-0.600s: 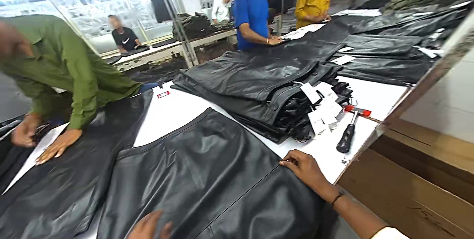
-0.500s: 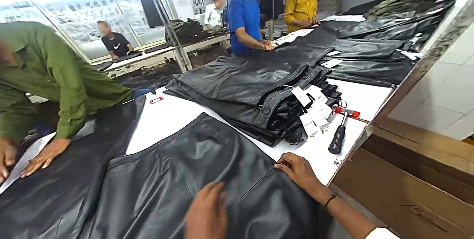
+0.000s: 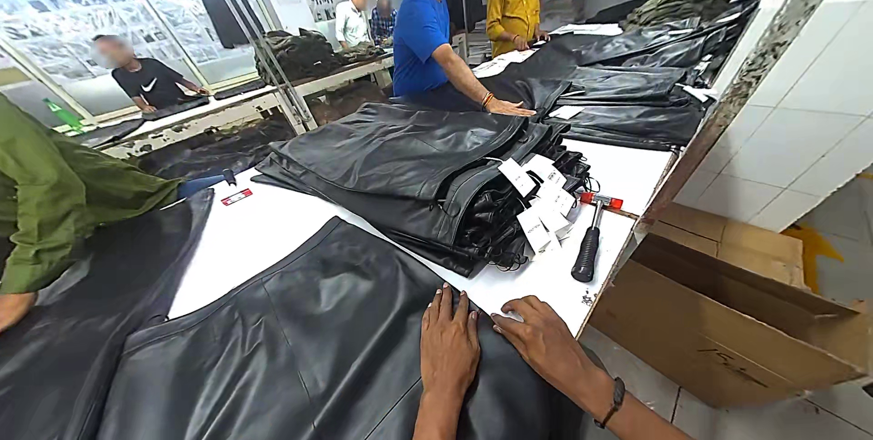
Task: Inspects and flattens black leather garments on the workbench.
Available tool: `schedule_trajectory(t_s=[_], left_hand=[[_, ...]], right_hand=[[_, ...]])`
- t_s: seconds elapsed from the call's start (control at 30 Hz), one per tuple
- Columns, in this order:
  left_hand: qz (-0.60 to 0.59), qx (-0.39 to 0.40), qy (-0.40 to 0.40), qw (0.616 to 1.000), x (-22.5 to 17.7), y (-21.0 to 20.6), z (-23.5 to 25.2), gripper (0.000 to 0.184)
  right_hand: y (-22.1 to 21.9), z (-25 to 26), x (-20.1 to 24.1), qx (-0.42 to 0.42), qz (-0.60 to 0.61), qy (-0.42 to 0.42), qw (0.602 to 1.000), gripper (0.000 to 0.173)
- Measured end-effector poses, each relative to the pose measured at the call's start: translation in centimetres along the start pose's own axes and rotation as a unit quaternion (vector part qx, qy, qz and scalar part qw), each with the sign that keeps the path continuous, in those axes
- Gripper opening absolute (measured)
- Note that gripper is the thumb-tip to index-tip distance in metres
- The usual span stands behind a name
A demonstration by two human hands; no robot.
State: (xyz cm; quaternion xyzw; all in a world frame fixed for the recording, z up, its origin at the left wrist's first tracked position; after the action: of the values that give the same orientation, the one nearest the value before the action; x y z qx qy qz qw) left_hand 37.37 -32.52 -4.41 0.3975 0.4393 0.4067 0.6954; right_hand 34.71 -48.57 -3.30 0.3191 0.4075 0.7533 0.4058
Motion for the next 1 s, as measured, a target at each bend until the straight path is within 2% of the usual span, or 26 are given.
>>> schedule_trajectory(t_s=[0.17,0.3,0.4,0.5,0.57,0.7,0.87,0.93,1.0], left_hand=[[-0.046,-0.032,0.011,0.998,0.2,0.3,0.0,0.059],[-0.006,0.014,0.018,1.000,0.2,0.0,0.0,0.071],[0.003,0.003,0.019,1.000,0.3,0.1,-0.1,0.073],[-0.013,-0.028,0.015,0.999,0.2,0.4,0.1,0.073],[-0.023,-0.037,0.021,0.999,0.1,0.4,0.1,0.073],[-0.023,-0.017,0.036,0.999,0.2,0.3,0.1,0.084],[-0.007,0.038,0.062,0.997,0.3,0.1,0.2,0.097],[0.000,0.051,0.064,0.997,0.3,0.1,0.2,0.100],[0.005,0.070,0.068,0.995,0.3,0.3,0.2,0.104]], right_hand=[[-0.1,-0.3,-0.2,-0.024,0.013,-0.023,0.999,0.034],[-0.4,-0.4,-0.8,-0.019,0.053,-0.043,0.997,0.035],[0.4,0.4,-2.2,-0.010,0.095,-0.063,0.993,0.034],[4.0,2.3,-6.1,-0.077,0.005,-0.146,0.986,0.024],[5.5,3.8,-10.0,-0.055,-0.061,-0.223,0.971,0.029],[4.6,4.6,-17.2,0.040,-0.074,-0.376,0.923,0.063],[4.9,3.3,-21.7,0.055,0.026,-0.472,0.879,0.078],[5.5,2.0,-22.2,0.043,0.097,-0.495,0.862,0.079],[6.1,0.1,-21.7,0.019,0.220,-0.527,0.821,0.073]])
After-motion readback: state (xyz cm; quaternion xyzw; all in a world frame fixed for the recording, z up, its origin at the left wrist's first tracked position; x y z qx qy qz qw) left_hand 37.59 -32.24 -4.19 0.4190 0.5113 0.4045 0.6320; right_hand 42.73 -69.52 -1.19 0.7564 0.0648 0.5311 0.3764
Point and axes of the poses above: each hand's wrist, its own z-axis towards the middle knuckle, its own y-axis out of the back of the hand, x = y × z, the point moved 6 cm from there along z, towards the middle knuckle, and after that the axes turned 3 degrees about -z, right-handed, at the moved point
